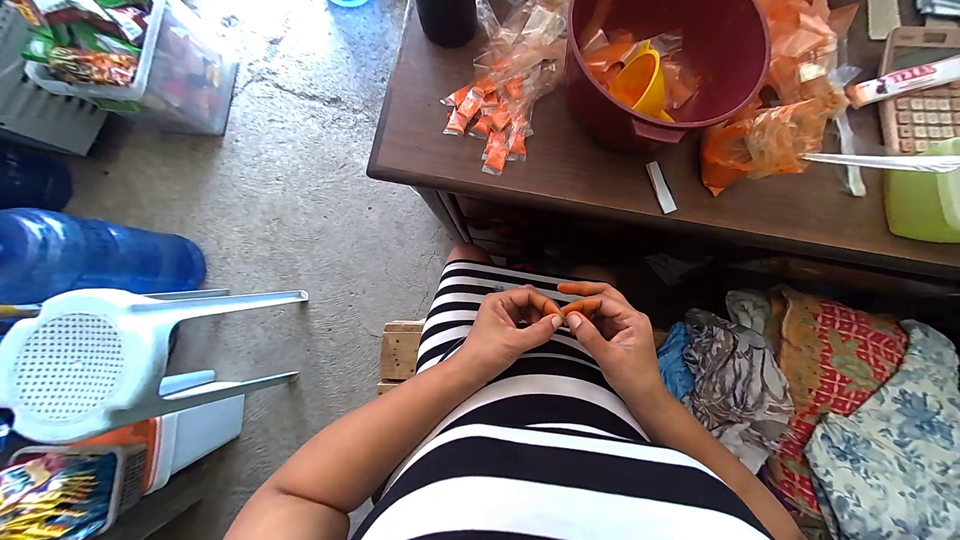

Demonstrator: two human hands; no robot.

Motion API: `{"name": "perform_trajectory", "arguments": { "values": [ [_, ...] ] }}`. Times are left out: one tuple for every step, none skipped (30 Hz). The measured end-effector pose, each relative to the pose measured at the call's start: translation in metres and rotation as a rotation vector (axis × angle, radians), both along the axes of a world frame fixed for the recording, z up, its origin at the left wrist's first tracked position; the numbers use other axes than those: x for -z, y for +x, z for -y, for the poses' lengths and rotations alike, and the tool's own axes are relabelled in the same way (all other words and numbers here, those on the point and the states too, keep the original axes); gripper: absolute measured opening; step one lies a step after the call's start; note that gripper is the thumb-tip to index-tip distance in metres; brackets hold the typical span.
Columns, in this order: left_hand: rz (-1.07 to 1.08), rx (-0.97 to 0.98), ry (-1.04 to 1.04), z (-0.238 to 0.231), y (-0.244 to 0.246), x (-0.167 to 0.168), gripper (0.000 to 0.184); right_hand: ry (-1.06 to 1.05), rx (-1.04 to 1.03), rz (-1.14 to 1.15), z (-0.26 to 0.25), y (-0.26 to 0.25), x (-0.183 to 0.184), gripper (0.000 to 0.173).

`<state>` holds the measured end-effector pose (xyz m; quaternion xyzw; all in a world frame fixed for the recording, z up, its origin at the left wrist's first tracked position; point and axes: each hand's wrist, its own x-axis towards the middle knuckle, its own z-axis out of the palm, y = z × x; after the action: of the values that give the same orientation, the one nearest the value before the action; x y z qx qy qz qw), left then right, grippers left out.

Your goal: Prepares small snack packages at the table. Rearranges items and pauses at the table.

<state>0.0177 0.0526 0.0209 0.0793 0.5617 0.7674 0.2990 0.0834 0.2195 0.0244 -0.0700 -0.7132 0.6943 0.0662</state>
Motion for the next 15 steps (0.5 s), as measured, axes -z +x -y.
{"name": "perform_trajectory", "arguments": {
  "values": [
    [-0.012, -0.001, -0.003, -0.0002, -0.0001, 0.0003, 0.013, 0.0, 0.002, 0.002, 0.0001, -0.0003, 0.0, 0.014],
    [-0.024, -0.003, -0.008, -0.0003, 0.0, 0.0008, 0.013, 0.0, 0.005, 0.008, 0.0004, -0.0005, -0.0003, 0.014],
    [-0.037, -0.004, -0.015, -0.0005, 0.0001, 0.0015, 0.012, 0.006, 0.009, 0.012, 0.0007, -0.0006, -0.0002, 0.014],
    [-0.047, -0.003, -0.021, -0.0006, 0.0001, 0.0023, 0.012, 0.016, 0.014, 0.013, 0.001, -0.0008, 0.0002, 0.013],
    [-0.056, -0.002, -0.028, -0.0007, 0.0001, 0.003, 0.012, 0.027, 0.02, 0.011, 0.0012, -0.001, 0.0005, 0.012],
    [-0.062, -0.002, -0.039, -0.0009, 0.0002, 0.0032, 0.011, 0.037, 0.024, 0.01, 0.0013, -0.0013, 0.0007, 0.01],
    [-0.067, -0.002, -0.048, -0.001, 0.0001, 0.0035, 0.011, 0.046, 0.029, 0.01, 0.0013, -0.0016, 0.0005, 0.009],
    [-0.072, -0.003, -0.056, -0.0012, 0.0001, 0.0034, 0.011, 0.053, 0.03, 0.011, 0.0012, -0.0019, 0.0002, 0.009],
    [-0.078, -0.001, -0.06, -0.0014, -0.0001, 0.0033, 0.011, 0.057, 0.03, 0.013, 0.0011, -0.0023, -0.0002, 0.008],
    [-0.087, 0.004, -0.063, -0.0015, -0.0003, 0.0034, 0.011, 0.054, 0.027, 0.021, 0.0012, -0.0027, -0.0009, 0.007],
    [-0.097, 0.008, -0.066, -0.0015, -0.0007, 0.0037, 0.011, 0.048, 0.022, 0.028, 0.0016, -0.0031, -0.0014, 0.007],
    [-0.101, 0.012, -0.064, -0.0016, -0.0009, 0.004, 0.01, 0.039, 0.015, 0.033, 0.002, -0.0033, -0.0014, 0.007],
    [-0.104, 0.018, -0.062, -0.0016, -0.001, 0.0044, 0.01, 0.026, 0.008, 0.032, 0.0023, -0.0034, -0.0009, 0.007],
    [-0.103, 0.023, -0.058, -0.0015, -0.0011, 0.0044, 0.01, 0.015, 0.001, 0.031, 0.0025, -0.0035, -0.0004, 0.007],
    [-0.1, 0.026, -0.058, -0.0015, -0.0012, 0.0041, 0.011, 0.006, -0.006, 0.034, 0.0025, -0.0035, -0.0001, 0.008]
  ]
}}
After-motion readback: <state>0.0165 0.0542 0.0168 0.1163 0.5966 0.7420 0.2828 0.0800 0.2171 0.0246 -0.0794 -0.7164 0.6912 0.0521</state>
